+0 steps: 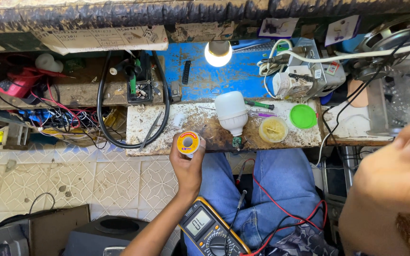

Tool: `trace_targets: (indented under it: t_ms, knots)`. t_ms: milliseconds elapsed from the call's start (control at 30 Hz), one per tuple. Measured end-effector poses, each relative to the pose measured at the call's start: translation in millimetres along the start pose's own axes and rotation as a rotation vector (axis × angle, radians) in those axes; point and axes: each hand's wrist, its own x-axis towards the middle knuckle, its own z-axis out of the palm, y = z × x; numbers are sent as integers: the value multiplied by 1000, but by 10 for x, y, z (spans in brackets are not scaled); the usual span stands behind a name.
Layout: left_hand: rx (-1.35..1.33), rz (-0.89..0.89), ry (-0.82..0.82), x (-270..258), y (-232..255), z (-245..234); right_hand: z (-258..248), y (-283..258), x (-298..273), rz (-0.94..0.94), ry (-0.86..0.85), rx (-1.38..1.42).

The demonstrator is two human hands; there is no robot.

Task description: The person sits cross-legged and uses a soldering iron and tweezers to work on a small circuit board resting on their lap. They apply solder to the board and use a multimeter to test the connections.

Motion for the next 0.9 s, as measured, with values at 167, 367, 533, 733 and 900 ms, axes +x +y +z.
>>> trace_targets:
  t_ms: [167, 367, 533, 733, 900]
  knots:
    - [-13, 58, -54, -182, 173, 22, 194, -623, -795, 222, 187, -308]
    - [-89, 33, -171, -368, 307, 47, 91, -761, -1138, 703, 44, 317]
    - [-128, 41, -342, -400, 431, 56, 99, -736, -1128, 863, 89, 473]
    - [-144, 34, -385, -438, 479, 49, 137, -758, -1057, 893, 30, 563]
    - [-127, 37, -336, -426, 520, 57, 231, -796, -952, 877, -53, 630]
